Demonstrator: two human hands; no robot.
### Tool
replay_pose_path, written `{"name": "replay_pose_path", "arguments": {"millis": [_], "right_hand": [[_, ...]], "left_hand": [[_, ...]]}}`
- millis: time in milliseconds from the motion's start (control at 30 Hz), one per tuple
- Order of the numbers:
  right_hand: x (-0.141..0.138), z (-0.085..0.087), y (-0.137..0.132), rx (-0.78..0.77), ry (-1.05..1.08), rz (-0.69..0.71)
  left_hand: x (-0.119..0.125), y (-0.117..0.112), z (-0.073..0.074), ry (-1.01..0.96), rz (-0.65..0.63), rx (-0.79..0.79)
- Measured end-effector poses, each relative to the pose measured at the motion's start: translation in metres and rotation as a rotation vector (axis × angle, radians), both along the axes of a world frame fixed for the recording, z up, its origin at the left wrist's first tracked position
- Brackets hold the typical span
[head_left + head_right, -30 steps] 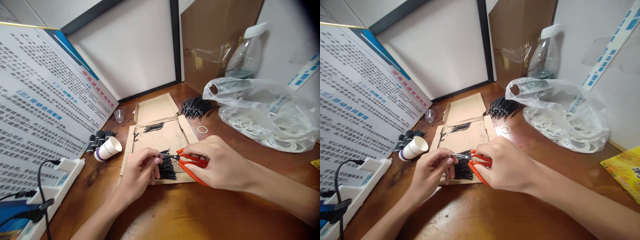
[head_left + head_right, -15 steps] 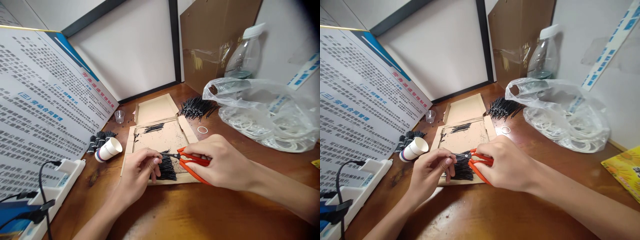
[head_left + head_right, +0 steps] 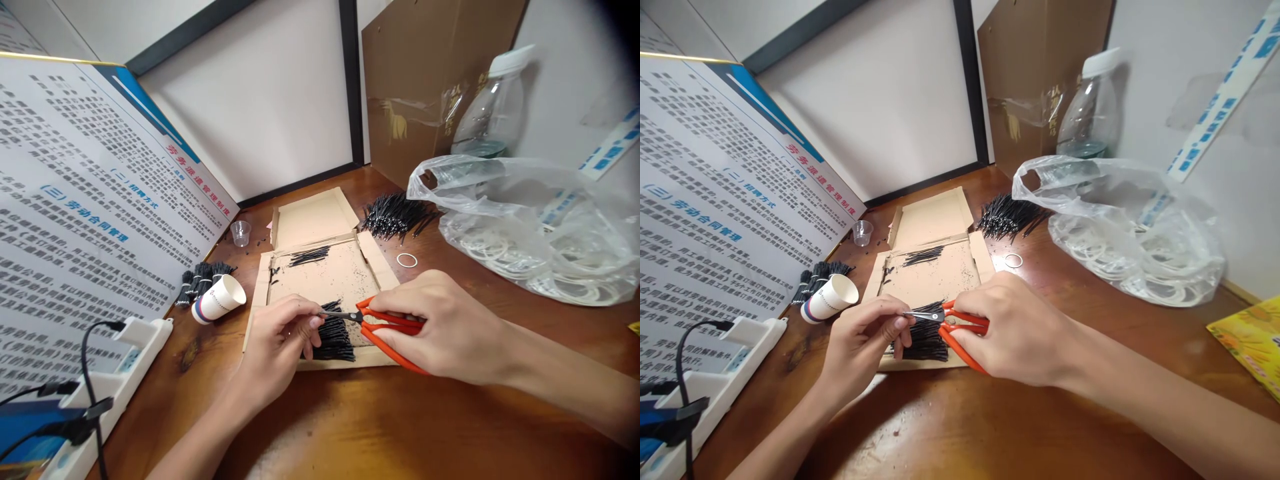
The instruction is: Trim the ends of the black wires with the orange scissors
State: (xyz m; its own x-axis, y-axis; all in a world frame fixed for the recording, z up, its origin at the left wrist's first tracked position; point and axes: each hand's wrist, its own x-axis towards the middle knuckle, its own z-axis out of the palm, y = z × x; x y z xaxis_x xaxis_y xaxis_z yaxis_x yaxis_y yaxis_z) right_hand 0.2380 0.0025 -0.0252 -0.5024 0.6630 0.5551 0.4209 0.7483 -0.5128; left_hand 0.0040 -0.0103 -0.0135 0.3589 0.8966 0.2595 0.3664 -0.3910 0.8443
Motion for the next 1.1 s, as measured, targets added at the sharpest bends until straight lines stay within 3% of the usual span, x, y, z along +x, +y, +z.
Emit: {"name": "replay_pose_path", "arguments": {"millis": [1100], "right_hand": [[-0.0012, -0.0005, -0.0001, -0.025, 0.016, -0.052]], "left_hand": [[0.0011, -0.0022, 0.0015, -0.026, 0.024, -0.014]]}}
